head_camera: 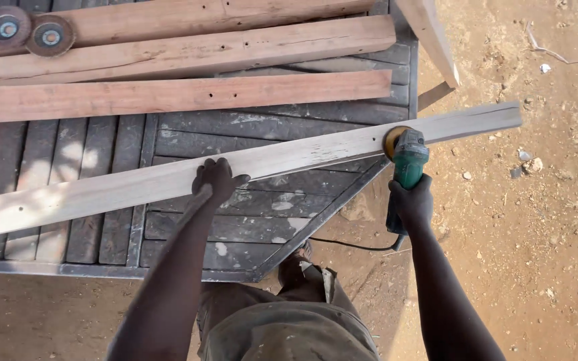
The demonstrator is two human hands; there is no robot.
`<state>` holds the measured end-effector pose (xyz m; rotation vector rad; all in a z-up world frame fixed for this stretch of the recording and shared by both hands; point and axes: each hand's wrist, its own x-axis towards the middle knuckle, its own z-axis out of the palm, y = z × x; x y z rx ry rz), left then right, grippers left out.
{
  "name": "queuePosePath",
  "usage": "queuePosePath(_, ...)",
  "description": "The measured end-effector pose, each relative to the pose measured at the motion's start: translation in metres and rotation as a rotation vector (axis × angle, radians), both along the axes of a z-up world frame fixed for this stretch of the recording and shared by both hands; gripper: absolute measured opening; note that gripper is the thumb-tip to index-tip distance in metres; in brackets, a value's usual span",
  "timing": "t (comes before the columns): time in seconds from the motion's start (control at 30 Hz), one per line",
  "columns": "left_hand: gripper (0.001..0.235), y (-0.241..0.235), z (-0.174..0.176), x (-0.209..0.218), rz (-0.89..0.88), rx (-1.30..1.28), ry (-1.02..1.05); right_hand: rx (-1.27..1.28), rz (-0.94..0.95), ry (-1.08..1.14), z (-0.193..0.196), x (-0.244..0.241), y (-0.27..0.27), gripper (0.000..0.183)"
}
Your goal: Sanding a wooden plank using an angle grinder with a sanding disc attachment
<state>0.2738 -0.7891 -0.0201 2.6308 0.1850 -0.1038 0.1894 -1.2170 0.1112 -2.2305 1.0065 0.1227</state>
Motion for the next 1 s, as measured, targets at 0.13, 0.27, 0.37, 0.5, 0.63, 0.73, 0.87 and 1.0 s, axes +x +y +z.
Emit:
queuePosePath(0.13, 0.027, -0.098, 0.075, 0.016, 0.415, 0.047, 0.100, 0.008, -0.055, 0.012, -0.009, 0.011, -0.058, 0.070)
queuePosePath(0.27, 0.064, -0.083, -0.011, 0.033, 0.256, 0.508, 0.258, 0.106, 0.044, 0.034, 0.022, 0.014, -0.029, 0.067)
queuePosePath(0.37, 0.103, -0.070, -0.053, 0.046, 0.111, 0.715, 0.286, 0.107, 0.237, 0.089, 0.045, 0.016, 0.000, 0.065)
queuePosePath(0.5, 0.104, -0.063, -0.056, 0.041, 0.043, 0.763, 0.247, 0.051, 0.585, 0.125, 0.050, 0.021, 0.015, 0.071)
queuePosePath(0.63, 0.117, -0.058, -0.050, 0.039, 0.078, 0.634, 0.228, 0.057, 0.544, 0.161, 0.063, 0.039, -0.006, 0.067)
queuePosePath(0.73, 0.112, -0.059, -0.043, 0.040, 0.062, 0.565, 0.206, 0.094, 0.353, 0.107, 0.047, 0.048, -0.044, 0.065)
queuePosePath(0.87, 0.103, -0.063, -0.049, 0.044, 0.196, 0.505, 0.220, 0.033, 0.101, 0.064, 0.017, 0.061, -0.109, 0.065)
queuePosePath(1.0, 0.078, -0.039, -0.066, 0.043, 0.098, 0.412, 0.258, -0.006, 0.015, 0.024, 0.005, 0.067, -0.133, 0.067)
